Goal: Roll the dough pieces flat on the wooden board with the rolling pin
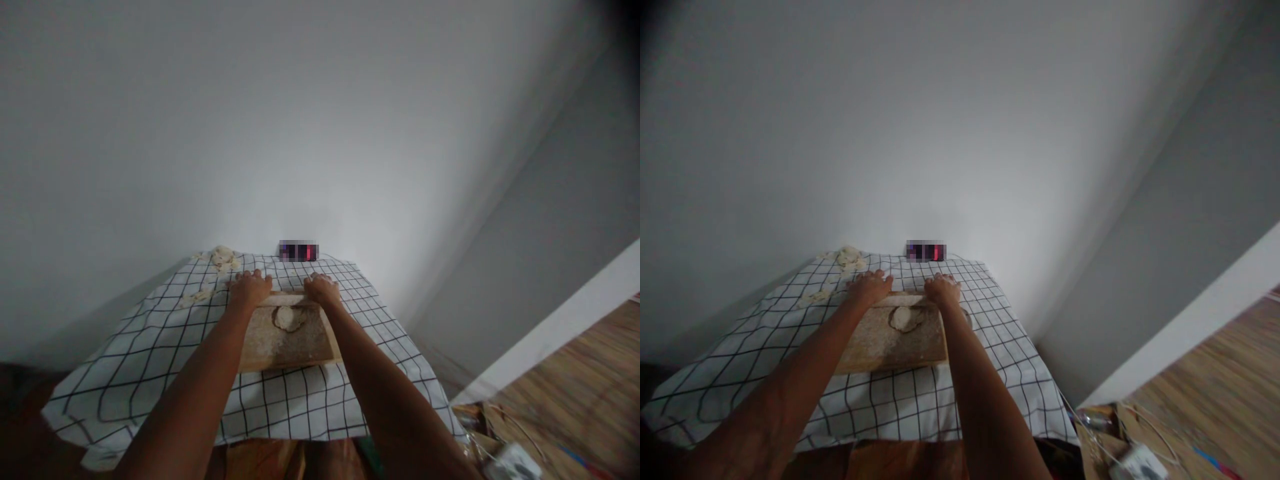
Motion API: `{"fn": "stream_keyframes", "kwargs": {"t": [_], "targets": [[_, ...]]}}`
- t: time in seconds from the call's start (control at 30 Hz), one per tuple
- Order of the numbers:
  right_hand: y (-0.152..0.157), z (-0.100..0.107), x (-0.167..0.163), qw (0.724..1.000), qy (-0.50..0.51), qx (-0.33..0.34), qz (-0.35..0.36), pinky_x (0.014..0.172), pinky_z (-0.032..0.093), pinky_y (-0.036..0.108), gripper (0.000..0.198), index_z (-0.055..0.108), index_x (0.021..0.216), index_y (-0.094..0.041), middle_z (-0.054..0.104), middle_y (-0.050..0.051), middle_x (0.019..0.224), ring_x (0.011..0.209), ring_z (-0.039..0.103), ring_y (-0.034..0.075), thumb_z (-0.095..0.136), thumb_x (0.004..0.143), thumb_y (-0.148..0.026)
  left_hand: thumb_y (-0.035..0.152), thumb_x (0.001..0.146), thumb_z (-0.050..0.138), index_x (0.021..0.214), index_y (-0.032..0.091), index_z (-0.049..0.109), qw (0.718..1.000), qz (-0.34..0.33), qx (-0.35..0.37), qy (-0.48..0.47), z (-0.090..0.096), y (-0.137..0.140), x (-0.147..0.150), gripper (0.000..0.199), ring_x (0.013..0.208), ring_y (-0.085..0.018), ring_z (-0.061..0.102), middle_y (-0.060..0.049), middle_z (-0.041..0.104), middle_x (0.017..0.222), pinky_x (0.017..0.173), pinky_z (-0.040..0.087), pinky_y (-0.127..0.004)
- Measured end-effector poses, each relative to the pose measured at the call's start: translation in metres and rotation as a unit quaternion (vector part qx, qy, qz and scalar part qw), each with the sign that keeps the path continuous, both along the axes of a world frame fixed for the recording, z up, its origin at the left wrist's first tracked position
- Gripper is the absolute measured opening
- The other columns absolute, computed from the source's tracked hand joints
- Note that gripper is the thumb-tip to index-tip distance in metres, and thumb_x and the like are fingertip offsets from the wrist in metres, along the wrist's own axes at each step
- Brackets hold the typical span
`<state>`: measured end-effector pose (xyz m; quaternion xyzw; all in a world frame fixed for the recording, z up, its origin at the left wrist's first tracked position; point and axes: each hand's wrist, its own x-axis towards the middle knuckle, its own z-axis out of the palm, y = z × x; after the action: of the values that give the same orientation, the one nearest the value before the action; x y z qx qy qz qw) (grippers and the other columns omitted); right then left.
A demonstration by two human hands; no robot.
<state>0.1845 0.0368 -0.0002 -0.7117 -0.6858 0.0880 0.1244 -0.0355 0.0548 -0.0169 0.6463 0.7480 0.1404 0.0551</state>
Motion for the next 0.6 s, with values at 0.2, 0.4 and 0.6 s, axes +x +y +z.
{"fn": "stream_keyframes", "kwargs": {"t": [0.2,0.4,0.6], "targets": [[0.000,-0.007,0.002,1.000,-0.006,-0.008,0.000,0.126,0.044,0.060,0.053,0.070,0.150,-0.018,0.067,0.021,0.162,0.154,0.060,0.037,0.037,0.116,-0.041,0.054,0.112,0.034,0.155,0.019,0.070,1.000,-0.002,0.013,0.022,0.003,-0.007,0.002,0.066,0.156,-0.047,0.055,-0.026,0.065,0.164,0.125,0.042,-0.074],[-0.016,-0.010,0.003,1.000,-0.009,-0.002,-0.007,0.124,0.046,0.060,0.048,0.071,0.148,-0.020,0.069,0.020,0.160,0.152,0.061,0.036,0.037,0.120,-0.040,0.048,0.112,0.038,0.154,0.018,0.072,1.000,-0.010,0.020,0.014,0.007,-0.024,0.004,0.063,0.156,-0.050,0.055,-0.028,0.065,0.162,0.124,0.041,-0.077],[-0.045,-0.010,0.004,0.999,-0.043,0.018,0.006,0.120,0.051,0.057,0.046,0.073,0.145,-0.024,0.074,0.018,0.152,0.148,0.065,0.035,0.036,0.121,-0.039,0.045,0.111,0.040,0.149,0.018,0.076,0.998,-0.025,0.052,0.031,0.012,-0.053,0.008,0.058,0.153,-0.049,0.057,-0.027,0.070,0.157,0.123,0.042,-0.077]]}}
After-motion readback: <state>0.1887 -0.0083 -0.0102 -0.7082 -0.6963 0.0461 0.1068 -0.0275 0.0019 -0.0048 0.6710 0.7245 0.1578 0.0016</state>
